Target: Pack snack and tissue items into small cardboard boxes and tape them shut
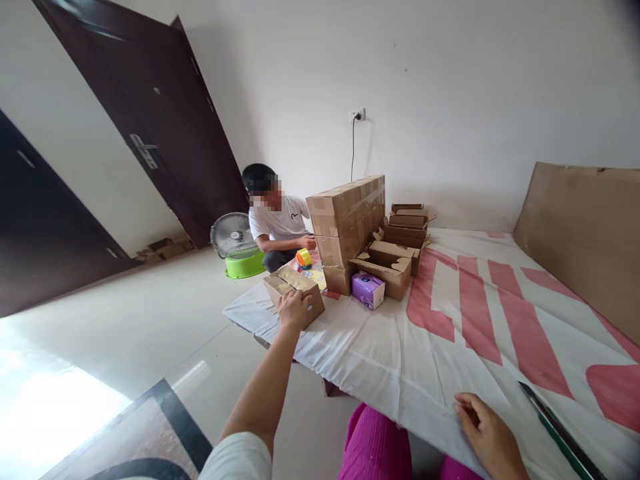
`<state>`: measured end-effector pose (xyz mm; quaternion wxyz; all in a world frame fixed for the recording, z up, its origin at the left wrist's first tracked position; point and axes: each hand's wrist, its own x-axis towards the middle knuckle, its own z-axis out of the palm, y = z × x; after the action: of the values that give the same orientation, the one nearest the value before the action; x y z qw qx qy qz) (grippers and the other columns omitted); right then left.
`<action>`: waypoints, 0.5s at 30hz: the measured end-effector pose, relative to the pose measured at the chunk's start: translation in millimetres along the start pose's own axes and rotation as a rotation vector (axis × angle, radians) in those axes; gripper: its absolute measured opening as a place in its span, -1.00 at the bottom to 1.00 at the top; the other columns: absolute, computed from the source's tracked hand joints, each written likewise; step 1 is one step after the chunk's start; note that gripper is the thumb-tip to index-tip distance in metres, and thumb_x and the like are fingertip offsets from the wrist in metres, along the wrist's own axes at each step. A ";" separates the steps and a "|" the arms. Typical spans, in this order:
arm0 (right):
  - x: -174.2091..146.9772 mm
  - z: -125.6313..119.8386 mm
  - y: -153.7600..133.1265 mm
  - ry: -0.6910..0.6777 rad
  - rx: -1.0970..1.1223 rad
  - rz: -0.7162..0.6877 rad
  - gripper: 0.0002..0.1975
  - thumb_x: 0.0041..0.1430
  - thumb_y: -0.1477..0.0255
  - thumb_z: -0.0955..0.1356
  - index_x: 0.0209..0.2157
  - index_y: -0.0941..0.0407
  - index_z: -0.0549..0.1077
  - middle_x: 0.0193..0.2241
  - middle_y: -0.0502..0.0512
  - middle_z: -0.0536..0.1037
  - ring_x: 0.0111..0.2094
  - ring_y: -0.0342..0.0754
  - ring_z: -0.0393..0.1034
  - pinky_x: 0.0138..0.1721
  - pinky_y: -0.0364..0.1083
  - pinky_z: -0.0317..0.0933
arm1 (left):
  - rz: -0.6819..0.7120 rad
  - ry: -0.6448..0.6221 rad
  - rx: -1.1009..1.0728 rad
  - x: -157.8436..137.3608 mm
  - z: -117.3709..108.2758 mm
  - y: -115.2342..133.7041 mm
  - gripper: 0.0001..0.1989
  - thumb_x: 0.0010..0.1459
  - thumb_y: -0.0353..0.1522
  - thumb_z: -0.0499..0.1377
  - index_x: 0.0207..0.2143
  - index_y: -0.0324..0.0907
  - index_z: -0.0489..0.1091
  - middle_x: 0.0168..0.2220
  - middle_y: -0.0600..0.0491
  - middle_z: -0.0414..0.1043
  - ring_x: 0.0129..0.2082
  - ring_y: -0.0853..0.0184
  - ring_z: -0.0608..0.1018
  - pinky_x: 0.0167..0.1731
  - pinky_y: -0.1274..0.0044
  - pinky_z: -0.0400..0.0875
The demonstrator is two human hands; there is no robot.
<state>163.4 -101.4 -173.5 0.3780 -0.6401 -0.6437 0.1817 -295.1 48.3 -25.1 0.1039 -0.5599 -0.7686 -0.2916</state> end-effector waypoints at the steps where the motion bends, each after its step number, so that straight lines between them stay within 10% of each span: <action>1: 0.3 0.6 0.4 -0.005 -0.003 -0.002 -0.62 0.09 0.04 0.24 -0.31 0.02 0.50 -0.35 0.11 0.64 -0.32 0.07 0.55 -0.31 -0.04 0.41 | 0.010 0.001 -0.009 -9.0 1.3 8.9 -0.81 0.19 -0.28 0.09 -0.32 -0.15 0.46 -0.14 -0.12 0.50 0.04 0.06 0.40 0.08 0.23 0.15; 8: -1.4 0.7 -4.9 0.005 0.002 -0.010 -0.64 0.11 0.06 0.26 -0.30 0.02 0.50 -0.35 0.08 0.62 -0.32 0.05 0.53 -0.27 -0.03 0.39 | 0.193 -0.104 -0.191 -117.8 10.1 118.5 -0.79 0.23 -0.26 0.11 -0.17 -0.03 0.51 -0.04 0.00 0.53 0.14 0.05 0.35 0.15 0.13 0.07; 15: -11.6 -15.5 -12.2 0.223 0.391 0.160 -0.52 0.23 0.03 0.17 -0.11 0.10 0.43 -0.23 0.16 0.58 -0.22 0.05 0.48 -0.18 -0.02 0.36 | 0.762 -0.669 -0.941 -247.9 -30.6 191.4 -0.50 0.20 -0.23 0.13 0.20 -0.01 0.25 0.26 -0.03 0.21 0.29 -0.02 0.16 0.23 0.04 0.05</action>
<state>164.9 -117.8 -157.6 0.5479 -0.6198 -0.4978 0.2604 -36.8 -128.4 -57.4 -0.2975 -0.8362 -0.3006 -0.3491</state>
